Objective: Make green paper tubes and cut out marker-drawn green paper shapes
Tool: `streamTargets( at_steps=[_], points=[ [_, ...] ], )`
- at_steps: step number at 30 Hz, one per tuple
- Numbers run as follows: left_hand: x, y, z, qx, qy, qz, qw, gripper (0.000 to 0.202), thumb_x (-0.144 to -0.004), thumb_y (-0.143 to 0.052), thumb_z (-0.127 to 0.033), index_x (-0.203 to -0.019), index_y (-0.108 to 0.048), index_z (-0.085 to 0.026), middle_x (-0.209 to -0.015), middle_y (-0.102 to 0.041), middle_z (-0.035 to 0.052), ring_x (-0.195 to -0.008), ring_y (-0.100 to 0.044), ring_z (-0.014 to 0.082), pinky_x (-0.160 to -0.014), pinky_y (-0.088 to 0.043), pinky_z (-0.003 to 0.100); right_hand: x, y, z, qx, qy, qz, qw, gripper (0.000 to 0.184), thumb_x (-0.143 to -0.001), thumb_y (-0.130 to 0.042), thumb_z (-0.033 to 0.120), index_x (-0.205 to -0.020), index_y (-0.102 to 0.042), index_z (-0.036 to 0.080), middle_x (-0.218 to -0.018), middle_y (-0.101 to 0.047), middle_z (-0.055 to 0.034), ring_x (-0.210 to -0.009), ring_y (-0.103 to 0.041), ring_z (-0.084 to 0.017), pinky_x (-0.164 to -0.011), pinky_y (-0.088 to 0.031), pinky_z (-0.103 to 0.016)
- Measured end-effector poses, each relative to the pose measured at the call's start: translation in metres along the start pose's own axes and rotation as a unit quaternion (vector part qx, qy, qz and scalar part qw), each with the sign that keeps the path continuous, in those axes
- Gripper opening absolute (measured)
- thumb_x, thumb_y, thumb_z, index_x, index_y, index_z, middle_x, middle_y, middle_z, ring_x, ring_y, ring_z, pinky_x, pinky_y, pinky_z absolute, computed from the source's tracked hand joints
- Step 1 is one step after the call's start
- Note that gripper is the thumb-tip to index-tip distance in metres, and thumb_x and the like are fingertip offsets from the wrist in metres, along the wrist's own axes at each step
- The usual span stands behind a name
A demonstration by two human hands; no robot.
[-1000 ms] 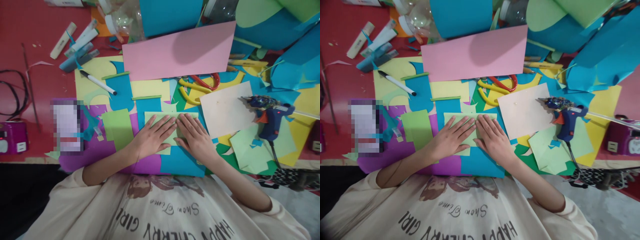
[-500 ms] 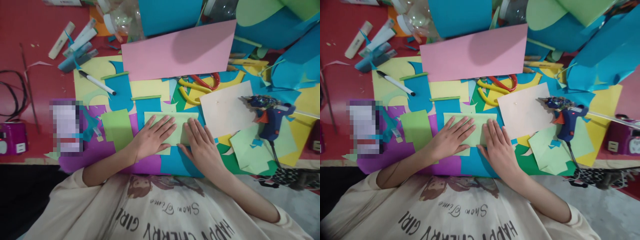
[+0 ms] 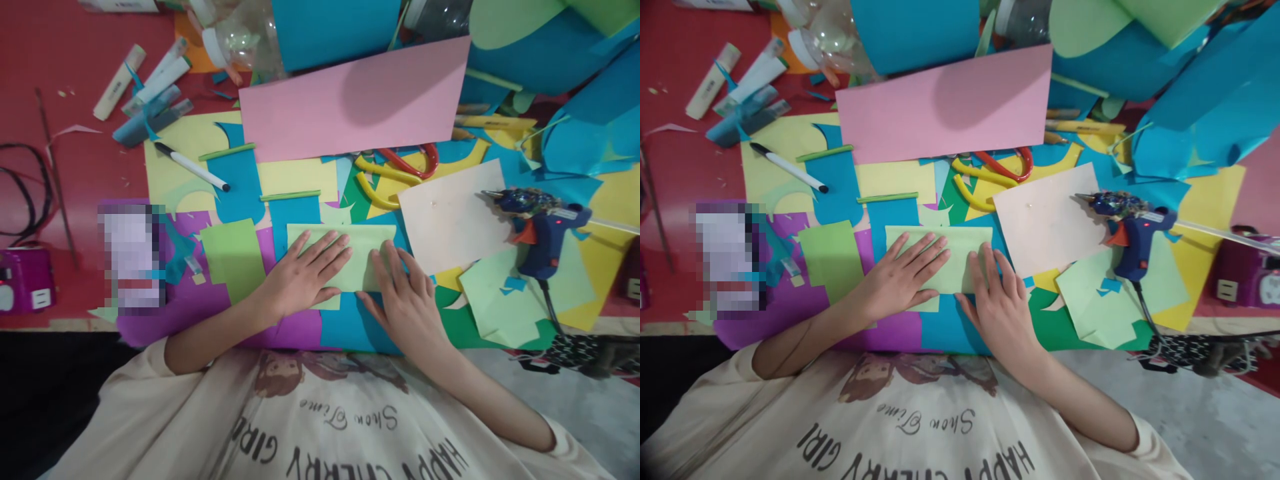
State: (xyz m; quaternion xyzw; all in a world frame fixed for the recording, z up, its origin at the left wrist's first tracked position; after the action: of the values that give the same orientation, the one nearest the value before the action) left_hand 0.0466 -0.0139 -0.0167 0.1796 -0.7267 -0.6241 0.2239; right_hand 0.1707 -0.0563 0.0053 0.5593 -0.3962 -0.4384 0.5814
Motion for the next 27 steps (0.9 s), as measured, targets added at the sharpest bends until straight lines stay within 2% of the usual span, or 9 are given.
streamTargets(
  at_steps=[5,15,22,27],
  points=[
    [0.000,0.002,0.000,0.000,-0.002,-0.011,1.000,0.061,-0.097,-0.036,-0.046,-0.149,-0.029,-0.015,-0.154,-0.035,0.0102,-0.144,-0.032,0.0250,-0.116,-0.028,0.049,-0.001,0.001,0.002,0.017,0.005,-0.002,1.000,0.054,-0.096,-0.042,0.040,-0.136,-0.045,0.003,-0.140,-0.050,-0.0264,-0.121,-0.050,-0.037,-0.084,-0.047,-0.044],
    [-0.001,0.001,-0.001,-0.010,0.001,-0.009,1.000,0.061,-0.097,-0.034,-0.046,-0.149,-0.028,-0.013,-0.155,-0.034,0.0096,-0.143,-0.032,0.0245,-0.115,-0.029,0.049,-0.004,0.004,0.000,-0.007,0.005,-0.013,1.000,0.057,-0.096,-0.044,0.039,-0.141,-0.036,0.007,-0.134,-0.055,-0.0249,-0.120,-0.051,-0.035,-0.089,-0.046,-0.045],
    [-0.001,0.000,-0.002,-0.005,0.001,0.009,1.000,0.061,-0.097,-0.035,-0.044,-0.149,-0.028,-0.012,-0.155,-0.032,0.0095,-0.144,-0.030,0.0250,-0.116,-0.030,0.050,-0.033,0.009,0.005,-0.053,0.042,-0.041,0.997,0.032,-0.094,-0.044,0.023,-0.120,-0.056,0.009,-0.115,-0.065,-0.0181,-0.111,-0.056,-0.030,-0.089,-0.047,-0.043],
    [-0.001,0.001,-0.002,-0.002,0.000,0.013,1.000,0.057,-0.098,-0.035,-0.043,-0.145,-0.036,-0.011,-0.152,-0.039,0.0127,-0.144,-0.032,0.0249,-0.116,-0.028,0.050,-0.047,-0.001,0.009,-0.113,0.066,-0.013,0.991,0.041,-0.094,-0.035,0.012,-0.131,-0.052,0.005,-0.125,-0.059,-0.0208,-0.114,-0.054,-0.029,-0.096,-0.048,-0.043]
  ],
)
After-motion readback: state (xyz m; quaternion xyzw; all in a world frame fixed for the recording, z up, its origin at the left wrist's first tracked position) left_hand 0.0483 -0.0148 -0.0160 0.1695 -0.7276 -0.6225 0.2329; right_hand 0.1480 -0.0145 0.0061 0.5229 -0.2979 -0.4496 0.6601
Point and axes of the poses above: each hand's wrist, its own x-axis away from the middle knuckle, its own y-axis out of the back of the hand, z = x × y, the point moved 7 cm from there along -x, towards the middle knuckle
